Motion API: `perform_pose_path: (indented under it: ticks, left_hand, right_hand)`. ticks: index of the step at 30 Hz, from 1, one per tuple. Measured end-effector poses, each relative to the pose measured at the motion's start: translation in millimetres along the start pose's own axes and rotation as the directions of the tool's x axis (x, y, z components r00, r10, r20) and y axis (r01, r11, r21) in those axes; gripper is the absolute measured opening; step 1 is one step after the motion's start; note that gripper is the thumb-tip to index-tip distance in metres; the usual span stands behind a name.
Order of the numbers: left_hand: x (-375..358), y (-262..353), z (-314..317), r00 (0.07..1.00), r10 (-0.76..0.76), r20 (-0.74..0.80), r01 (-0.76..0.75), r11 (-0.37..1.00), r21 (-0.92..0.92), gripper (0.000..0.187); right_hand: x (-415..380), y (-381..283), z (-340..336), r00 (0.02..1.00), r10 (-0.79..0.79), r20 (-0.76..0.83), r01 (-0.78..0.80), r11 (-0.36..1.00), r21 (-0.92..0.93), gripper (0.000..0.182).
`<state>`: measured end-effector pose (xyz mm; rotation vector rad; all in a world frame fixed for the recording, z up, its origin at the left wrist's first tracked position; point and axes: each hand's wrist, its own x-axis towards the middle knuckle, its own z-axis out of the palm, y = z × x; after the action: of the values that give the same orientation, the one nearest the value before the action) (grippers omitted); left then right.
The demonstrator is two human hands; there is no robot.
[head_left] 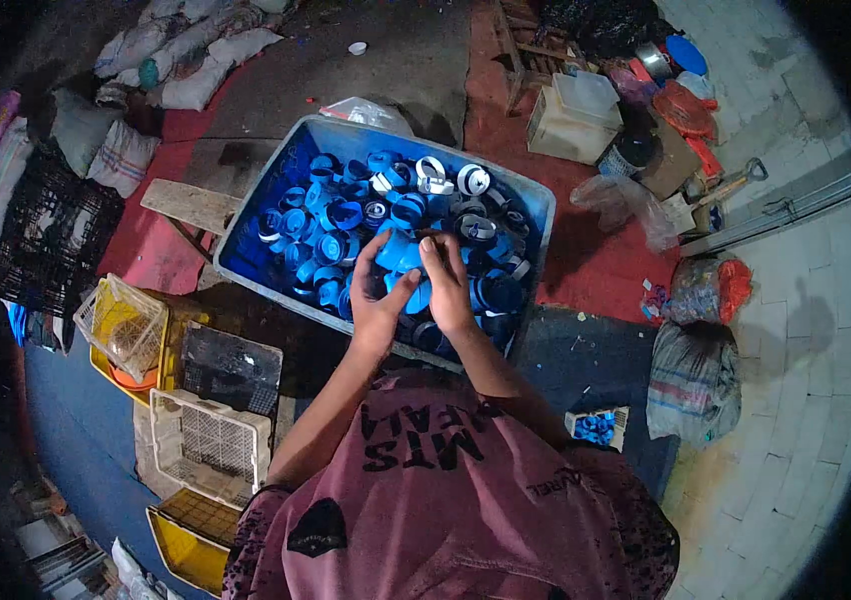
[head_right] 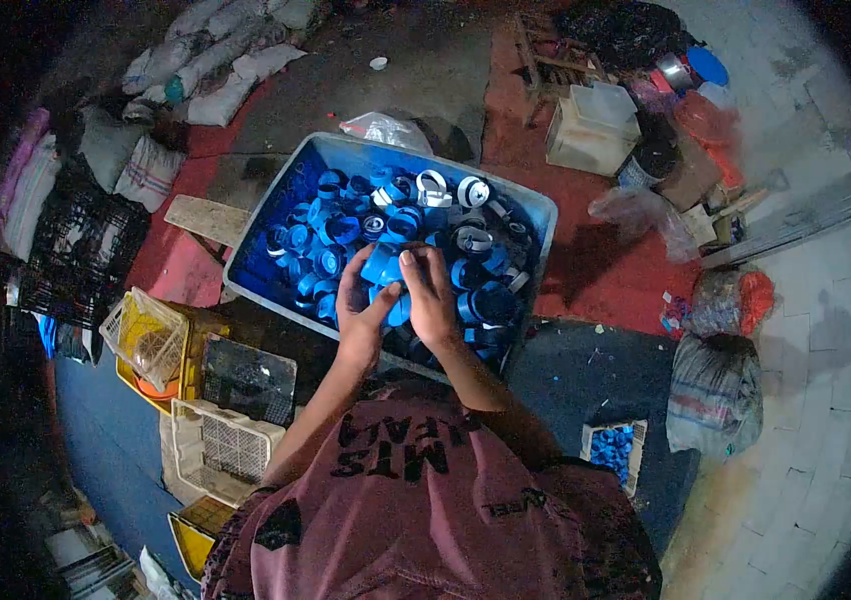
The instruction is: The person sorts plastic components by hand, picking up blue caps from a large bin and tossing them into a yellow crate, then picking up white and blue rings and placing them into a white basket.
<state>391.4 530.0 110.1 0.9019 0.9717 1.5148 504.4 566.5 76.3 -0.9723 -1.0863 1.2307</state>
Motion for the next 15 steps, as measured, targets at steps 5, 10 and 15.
perform_pose_path:
  ticks: [5, 10, 15]
  left_hand:
    - [-3.8, -6.0, -3.8, 1.000, -0.001, -0.019, 0.001, 1.000, -0.020, 0.066]
    - [-5.1, -4.6, 3.2, 0.997, -0.061, -0.056, 0.055, 0.993, -0.108, 0.066]
    - [-4.0, -3.2, 8.0, 0.995, -0.051, -0.082, 0.041, 0.993, -0.110, 0.062]
  right_hand:
    - [-2.7, 6.0, 6.4, 0.984, 0.137, -0.115, -0.122, 0.984, 0.130, 0.034]
    - [-0.4, 14.4, 11.3, 0.972, 0.093, -0.213, -0.059, 0.985, 0.163, 0.037]
    - [-1.0, 19.4, 10.2, 0.971, -0.017, -0.240, 0.036, 0.996, 0.076, 0.033]
